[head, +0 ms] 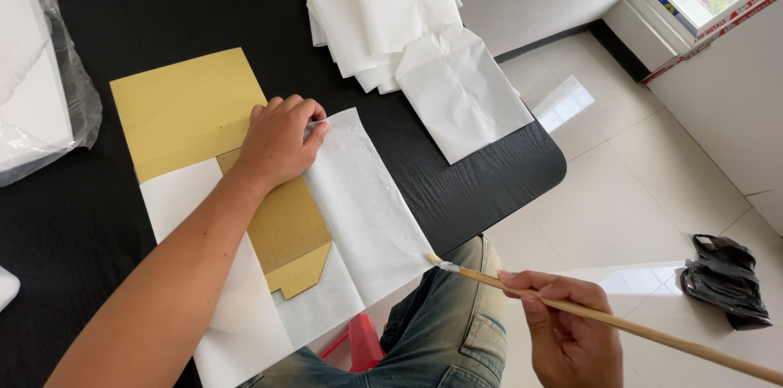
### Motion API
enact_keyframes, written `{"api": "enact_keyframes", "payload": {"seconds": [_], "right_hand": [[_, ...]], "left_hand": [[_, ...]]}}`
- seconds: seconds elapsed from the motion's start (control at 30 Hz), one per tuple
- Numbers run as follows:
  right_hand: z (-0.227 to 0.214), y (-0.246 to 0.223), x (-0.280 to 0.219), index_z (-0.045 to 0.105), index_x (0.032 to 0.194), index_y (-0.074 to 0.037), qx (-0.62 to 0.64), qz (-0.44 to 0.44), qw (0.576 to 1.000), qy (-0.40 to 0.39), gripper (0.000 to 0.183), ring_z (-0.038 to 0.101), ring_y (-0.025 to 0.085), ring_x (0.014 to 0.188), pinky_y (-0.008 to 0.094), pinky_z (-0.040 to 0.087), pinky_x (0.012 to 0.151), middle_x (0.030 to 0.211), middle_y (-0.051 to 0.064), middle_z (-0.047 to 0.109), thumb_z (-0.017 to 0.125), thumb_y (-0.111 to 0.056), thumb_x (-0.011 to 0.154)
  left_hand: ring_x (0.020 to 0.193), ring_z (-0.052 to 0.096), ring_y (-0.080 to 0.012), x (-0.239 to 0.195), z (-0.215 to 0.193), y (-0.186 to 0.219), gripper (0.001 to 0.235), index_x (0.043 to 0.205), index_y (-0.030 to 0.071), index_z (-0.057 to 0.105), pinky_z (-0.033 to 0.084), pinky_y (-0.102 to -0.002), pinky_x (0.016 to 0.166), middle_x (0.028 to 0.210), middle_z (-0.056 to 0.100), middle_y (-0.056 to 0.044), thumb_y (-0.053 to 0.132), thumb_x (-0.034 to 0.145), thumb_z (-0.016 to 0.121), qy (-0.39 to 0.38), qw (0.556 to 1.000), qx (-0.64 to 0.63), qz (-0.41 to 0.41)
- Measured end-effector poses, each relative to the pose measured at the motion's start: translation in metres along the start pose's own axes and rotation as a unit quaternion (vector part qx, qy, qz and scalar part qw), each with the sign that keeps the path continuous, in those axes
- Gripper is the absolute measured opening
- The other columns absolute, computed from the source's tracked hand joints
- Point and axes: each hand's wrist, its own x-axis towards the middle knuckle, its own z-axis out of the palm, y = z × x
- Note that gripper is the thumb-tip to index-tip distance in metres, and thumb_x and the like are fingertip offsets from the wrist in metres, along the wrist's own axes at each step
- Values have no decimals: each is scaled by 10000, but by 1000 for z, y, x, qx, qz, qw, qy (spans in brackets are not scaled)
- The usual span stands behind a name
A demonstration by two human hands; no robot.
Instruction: The person places a yellow cardboard template on a white sheet of paper and aligns it. They then use a brush to apply white glue to the paper around the template and fold the paper edges over the cardboard.
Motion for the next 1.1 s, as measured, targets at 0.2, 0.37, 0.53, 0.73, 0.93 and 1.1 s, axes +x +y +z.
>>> {"api": "enact_keyframes", "payload": {"seconds": [0.2, 0.37, 0.53, 0.73, 0.93, 1.1], "right_hand": [[8, -26, -2, 489, 1018, -10, 12, -5, 994, 105, 111, 825, 338, 872, 371, 724, 851, 934, 243, 749, 588, -13, 967], [7, -16, -1, 457, 1050, -32, 26, -42, 994, 94, 121, 815, 375, 954, 372, 735, 839, 984, 263, 738, 560, -8, 990], [-1, -8, 1, 410, 1063, -61, 25, -20, 999, 20, 137, 800, 356, 1084, 382, 731, 890, 1036, 220, 764, 513, 9, 1007], [-17, -14, 5, 352, 1091, -105, 26, -33, 998, -52, 204, 802, 350, 1118, 486, 651, 1063, 999, 156, 767, 452, 52, 1008], [-10, -9, 13, 351, 1090, -126, 62, -110, 990, -57, 238, 764, 403, 1158, 527, 635, 1082, 1045, 228, 745, 445, 76, 1006], [-3, 11, 3, 323, 976, -158, 40, -104, 989, -102, 308, 756, 373, 1194, 488, 625, 1053, 1010, 135, 746, 467, 114, 956]], "left_hand": [[891, 554, -257, 1, 0, -1, 153, 996, 202, 660, 370, -443, 856, 952, 637, 19, 317, 1013, 561, 0, 1000, 5, -1], [890, 553, -248, -1, 0, 1, 153, 1004, 196, 658, 368, -440, 847, 944, 637, 19, 311, 1020, 560, -3, 1000, 1, -1], [900, 556, -250, 0, -1, 0, 155, 1008, 197, 661, 370, -443, 862, 946, 639, 15, 318, 1021, 564, -7, 1000, 2, -5], [895, 555, -247, 0, 1, -1, 151, 1004, 198, 663, 365, -437, 847, 946, 637, 23, 310, 1018, 562, 1, 1000, 2, 3], [895, 549, -241, 0, -1, 1, 154, 1002, 202, 660, 365, -432, 859, 939, 630, 23, 313, 1019, 555, -2, 1000, 0, -2], [894, 556, -247, 0, 0, 0, 145, 1005, 203, 660, 371, -441, 848, 939, 634, 19, 315, 1013, 569, 0, 1000, 6, 1]]}}
